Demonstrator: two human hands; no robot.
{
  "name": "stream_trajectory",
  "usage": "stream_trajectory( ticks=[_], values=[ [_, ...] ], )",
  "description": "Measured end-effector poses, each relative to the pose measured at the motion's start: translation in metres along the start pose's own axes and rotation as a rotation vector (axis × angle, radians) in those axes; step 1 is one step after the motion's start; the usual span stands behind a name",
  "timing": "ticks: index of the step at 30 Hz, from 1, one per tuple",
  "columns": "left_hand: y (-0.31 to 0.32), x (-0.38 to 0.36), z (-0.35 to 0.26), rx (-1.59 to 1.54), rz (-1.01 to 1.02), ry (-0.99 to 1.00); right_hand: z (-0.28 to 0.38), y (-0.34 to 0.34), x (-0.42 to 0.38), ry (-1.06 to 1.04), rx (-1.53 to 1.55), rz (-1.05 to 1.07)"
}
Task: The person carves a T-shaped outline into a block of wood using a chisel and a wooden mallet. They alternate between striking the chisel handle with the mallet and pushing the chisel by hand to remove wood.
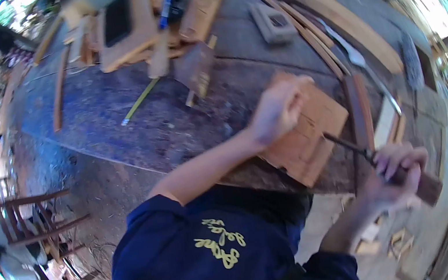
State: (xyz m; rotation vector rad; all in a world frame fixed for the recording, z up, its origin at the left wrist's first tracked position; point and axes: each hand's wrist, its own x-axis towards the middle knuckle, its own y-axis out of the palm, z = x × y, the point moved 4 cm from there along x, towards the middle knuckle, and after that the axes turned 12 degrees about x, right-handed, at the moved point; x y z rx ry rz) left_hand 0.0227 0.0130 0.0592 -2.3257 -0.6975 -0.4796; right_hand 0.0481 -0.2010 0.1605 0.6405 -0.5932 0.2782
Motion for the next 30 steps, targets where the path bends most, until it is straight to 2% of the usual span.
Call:
stream_trajectory(
  ticks=[2,6,7,9,14,15,19,30],
  values=[
    [-0.002,0.004,0.0,0.018,-0.028,0.042,-0.001,-0.007,0.006,0.039,-0.066,0.011],
    [0.001,0.007,0.005,0.127,-0.067,0.142,-0.002,0.001,0.021,0.035,0.084,0.121],
    [0.002,0.005,0.005,0.113,-0.053,0.135,-0.003,0.005,0.024,0.025,0.13,0.157],
    [0.005,0.004,0.013,-0.004,0.028,-0.086,-0.009,0.013,0.031,0.057,0.161,0.196],
    [0.007,0.004,0.017,0.007,0.019,-0.094,-0.024,0.029,0.041,0.134,0.169,0.316],
    [0.005,0.006,0.015,0.071,0.012,-0.037,-0.027,0.032,0.041,0.161,0.172,0.36],
    [0.004,0.007,0.011,0.202,0.002,0.055,-0.037,0.04,0.042,0.179,0.195,0.389],
    [0.007,0.006,0.015,0.184,0.038,0.068,-0.055,0.052,0.042,0.211,0.181,0.394]
  ],
)
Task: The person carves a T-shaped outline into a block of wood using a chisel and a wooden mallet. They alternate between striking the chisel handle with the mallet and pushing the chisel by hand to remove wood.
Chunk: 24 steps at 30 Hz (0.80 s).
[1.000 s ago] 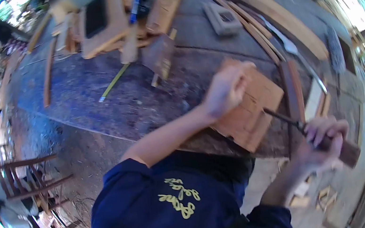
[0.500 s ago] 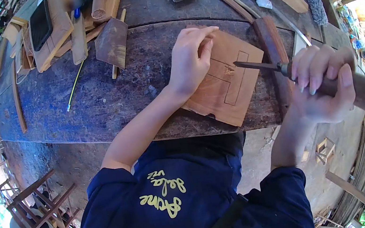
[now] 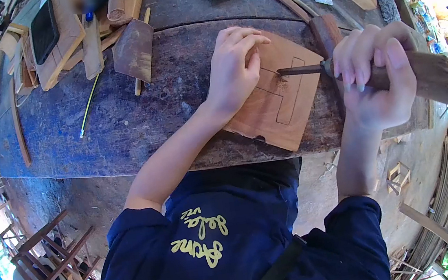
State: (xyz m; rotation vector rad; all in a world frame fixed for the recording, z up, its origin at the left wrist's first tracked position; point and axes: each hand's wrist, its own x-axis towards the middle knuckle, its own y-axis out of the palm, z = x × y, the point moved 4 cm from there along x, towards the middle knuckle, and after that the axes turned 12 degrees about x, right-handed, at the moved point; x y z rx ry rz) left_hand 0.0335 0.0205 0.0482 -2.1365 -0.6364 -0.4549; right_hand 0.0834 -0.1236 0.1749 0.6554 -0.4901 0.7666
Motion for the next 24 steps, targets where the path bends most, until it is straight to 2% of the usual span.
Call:
stream_trajectory(
  ticks=[5,11,13,17,21,24],
  values=[
    [0.001,0.0,0.0,0.005,0.009,0.012,0.0,0.002,-0.001,0.049,-0.005,-0.015],
    [0.006,-0.002,0.001,0.023,0.026,0.005,-0.001,-0.003,-0.005,-0.008,-0.033,-0.054],
    [0.004,-0.001,-0.004,0.294,-0.067,-0.037,-0.001,-0.008,-0.006,-0.04,-0.004,-0.101],
    [0.012,-0.004,0.003,0.216,-0.034,-0.086,0.0,-0.023,-0.001,0.001,0.018,-0.157],
    [0.011,-0.002,0.005,0.113,-0.031,-0.133,0.0,-0.04,-0.001,0.047,0.043,-0.335],
    [0.009,-0.002,0.004,0.09,-0.038,-0.134,0.005,-0.05,-0.013,-0.017,0.012,-0.537]
  ],
)
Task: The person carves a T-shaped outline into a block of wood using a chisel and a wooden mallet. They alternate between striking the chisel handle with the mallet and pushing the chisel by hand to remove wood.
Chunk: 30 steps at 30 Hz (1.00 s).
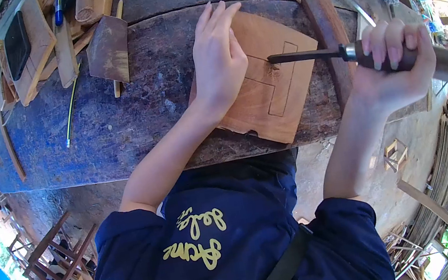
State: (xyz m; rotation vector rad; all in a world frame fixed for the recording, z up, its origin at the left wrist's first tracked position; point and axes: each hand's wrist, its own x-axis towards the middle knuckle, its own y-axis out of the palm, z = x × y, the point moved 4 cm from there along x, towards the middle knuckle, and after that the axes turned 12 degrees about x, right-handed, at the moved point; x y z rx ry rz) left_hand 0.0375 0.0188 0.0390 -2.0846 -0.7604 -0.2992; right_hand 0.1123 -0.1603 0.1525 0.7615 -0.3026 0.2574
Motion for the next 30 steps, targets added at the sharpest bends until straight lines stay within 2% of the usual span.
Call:
stream_trajectory(
  ticks=[7,9,10,12,19,24,27,29,30],
  values=[
    [-0.003,0.0,0.001,-0.048,0.001,-0.016,0.007,-0.018,-0.017,-0.118,-0.095,-0.235],
    [-0.004,0.0,0.002,-0.069,0.013,-0.019,0.009,-0.025,-0.023,-0.177,-0.097,-0.392],
    [-0.004,0.0,0.003,-0.09,0.025,-0.023,0.008,-0.022,-0.025,-0.18,-0.095,-0.392],
    [-0.003,-0.001,0.002,-0.09,0.017,-0.016,0.009,-0.02,-0.033,-0.257,-0.124,-0.586],
    [-0.002,-0.002,0.006,-0.11,-0.024,-0.01,0.012,-0.017,-0.047,-0.318,-0.06,-0.764],
    [0.0,-0.004,0.009,-0.109,-0.048,0.019,0.015,-0.021,-0.057,-0.31,0.001,-0.81],
    [0.001,-0.003,0.01,-0.121,-0.044,0.02,0.016,-0.019,-0.06,-0.344,0.024,-0.739],
    [0.001,-0.002,0.011,-0.143,-0.037,0.001,0.015,-0.011,-0.055,-0.307,0.037,-0.45],
    [0.001,-0.002,0.011,-0.125,-0.045,0.02,0.015,-0.009,-0.054,-0.308,0.036,-0.448]
  ],
)
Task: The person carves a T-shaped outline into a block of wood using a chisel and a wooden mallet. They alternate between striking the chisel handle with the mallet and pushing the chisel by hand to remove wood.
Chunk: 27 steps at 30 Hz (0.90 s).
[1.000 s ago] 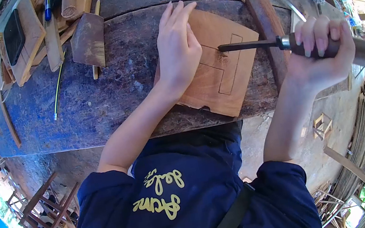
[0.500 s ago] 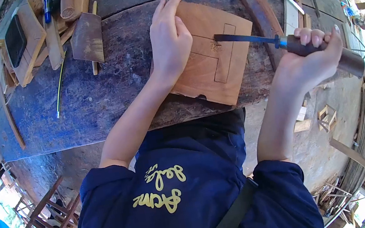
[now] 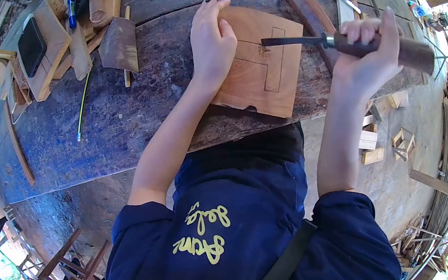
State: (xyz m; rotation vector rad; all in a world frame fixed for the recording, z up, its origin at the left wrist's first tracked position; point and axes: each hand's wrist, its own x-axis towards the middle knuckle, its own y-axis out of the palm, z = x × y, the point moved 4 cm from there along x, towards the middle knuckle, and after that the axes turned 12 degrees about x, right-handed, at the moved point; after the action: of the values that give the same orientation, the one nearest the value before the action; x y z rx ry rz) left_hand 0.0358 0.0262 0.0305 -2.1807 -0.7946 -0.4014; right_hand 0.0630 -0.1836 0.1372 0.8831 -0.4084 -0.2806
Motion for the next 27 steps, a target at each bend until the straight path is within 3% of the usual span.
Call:
stream_trajectory(
  ticks=[2,5,6,11,13,15,17,22,24,27],
  values=[
    [0.001,-0.001,0.0,0.015,-0.006,0.022,-0.005,0.024,0.0,0.037,-0.033,0.399],
    [0.001,0.0,0.001,0.019,0.008,0.028,-0.014,0.043,0.001,0.147,-0.021,0.578],
    [0.001,0.0,0.0,0.026,0.004,0.036,-0.014,0.05,-0.001,0.17,-0.142,0.642],
    [0.001,0.0,-0.001,0.045,0.004,0.046,-0.026,0.068,-0.001,0.252,-0.188,0.698],
    [0.001,0.0,-0.001,0.045,0.011,0.044,-0.032,0.075,-0.003,0.39,-0.097,0.962],
    [0.0,0.001,-0.001,0.04,0.02,0.038,-0.033,0.075,-0.005,0.392,-0.106,0.972],
    [-0.001,0.001,-0.002,0.034,0.026,0.034,-0.03,0.073,-0.003,0.376,-0.161,0.809],
    [-0.024,0.006,-0.021,-0.12,-0.032,0.092,-0.024,0.057,-0.003,0.32,-0.157,0.796],
    [-0.054,0.007,-0.055,-0.372,-0.108,0.143,-0.022,0.056,-0.003,0.34,-0.136,0.749],
    [-0.1,-0.015,-0.131,-0.959,0.076,0.298,-0.025,0.052,0.002,0.333,-0.033,0.631]
  ],
)
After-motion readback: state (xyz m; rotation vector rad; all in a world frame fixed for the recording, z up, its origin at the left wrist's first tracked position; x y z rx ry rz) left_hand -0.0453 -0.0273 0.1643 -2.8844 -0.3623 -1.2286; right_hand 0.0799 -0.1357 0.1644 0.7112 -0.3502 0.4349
